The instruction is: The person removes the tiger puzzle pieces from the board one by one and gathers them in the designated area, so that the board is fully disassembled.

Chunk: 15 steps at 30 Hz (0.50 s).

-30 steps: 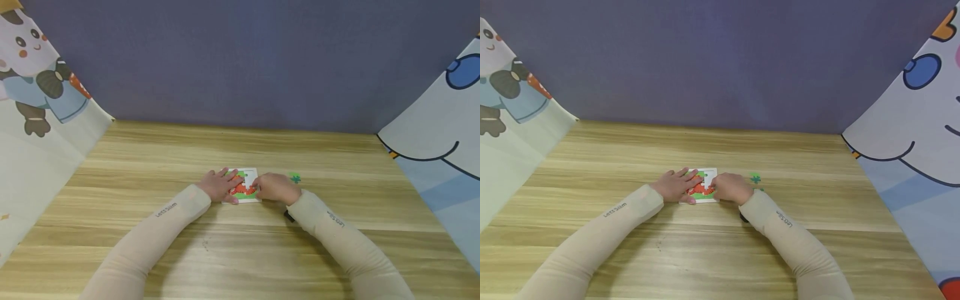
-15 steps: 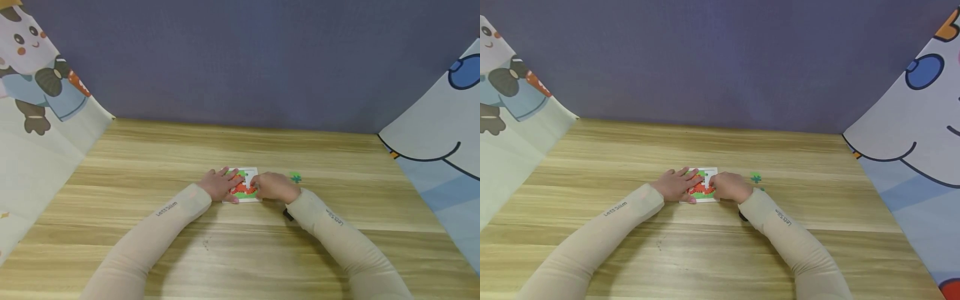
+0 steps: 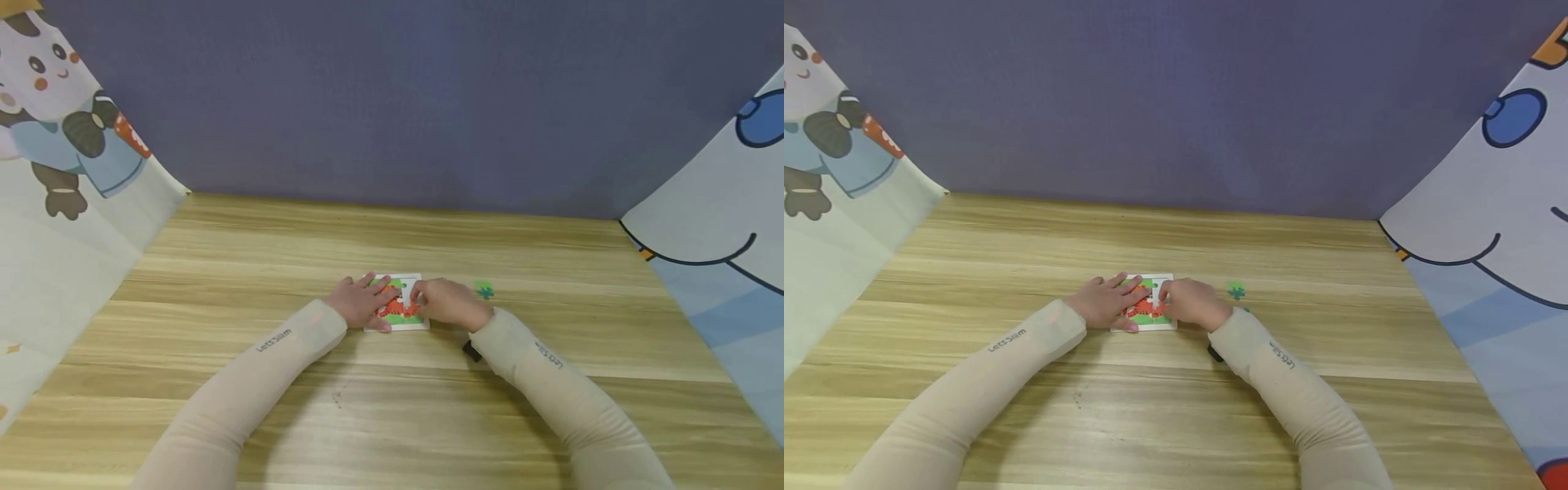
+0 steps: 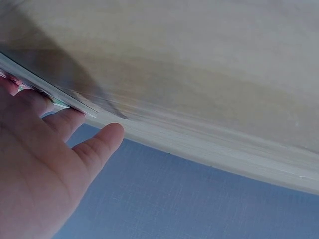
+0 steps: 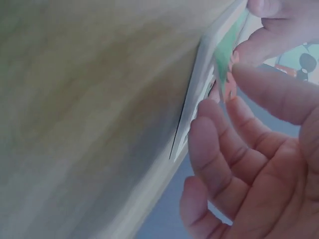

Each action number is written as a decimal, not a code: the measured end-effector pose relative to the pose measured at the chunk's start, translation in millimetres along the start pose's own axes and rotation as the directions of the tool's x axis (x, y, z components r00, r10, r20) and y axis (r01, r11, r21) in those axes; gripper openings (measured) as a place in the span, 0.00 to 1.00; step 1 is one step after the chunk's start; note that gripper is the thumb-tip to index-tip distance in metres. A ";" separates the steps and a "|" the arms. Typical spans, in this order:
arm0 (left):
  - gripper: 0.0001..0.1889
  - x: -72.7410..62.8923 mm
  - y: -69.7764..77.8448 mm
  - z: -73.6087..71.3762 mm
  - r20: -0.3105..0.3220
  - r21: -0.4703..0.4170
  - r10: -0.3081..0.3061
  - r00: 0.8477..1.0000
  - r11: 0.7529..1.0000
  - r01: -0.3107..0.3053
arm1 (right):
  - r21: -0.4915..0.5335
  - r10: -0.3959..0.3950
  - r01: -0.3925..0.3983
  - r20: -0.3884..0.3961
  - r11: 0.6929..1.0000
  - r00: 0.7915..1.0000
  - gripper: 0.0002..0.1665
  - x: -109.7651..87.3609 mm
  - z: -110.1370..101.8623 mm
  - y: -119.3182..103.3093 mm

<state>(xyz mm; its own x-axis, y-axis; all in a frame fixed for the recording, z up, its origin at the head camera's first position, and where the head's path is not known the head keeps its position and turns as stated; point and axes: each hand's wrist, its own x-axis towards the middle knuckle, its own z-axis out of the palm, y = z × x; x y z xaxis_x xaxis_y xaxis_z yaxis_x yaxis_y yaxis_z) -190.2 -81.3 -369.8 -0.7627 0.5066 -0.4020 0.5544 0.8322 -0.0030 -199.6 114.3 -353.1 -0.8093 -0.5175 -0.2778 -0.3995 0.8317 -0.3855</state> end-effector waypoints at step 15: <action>0.42 0.5 0.2 1.2 -0.019 0.021 -0.002 1.000 1.000 0.002 | 0.405 -0.030 0.023 0.011 0.914 0.999 0.11 2.3 1.9 10.2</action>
<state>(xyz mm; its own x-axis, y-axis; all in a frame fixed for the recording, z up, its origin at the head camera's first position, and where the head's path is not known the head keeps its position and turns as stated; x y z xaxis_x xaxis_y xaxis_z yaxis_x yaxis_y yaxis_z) -190.0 -81.2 -371.1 -0.7697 0.5095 -0.3846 0.5599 0.8282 -0.0234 -204.7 121.2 -359.3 -0.7923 -0.5445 -0.2753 -0.2095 0.6666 -0.7154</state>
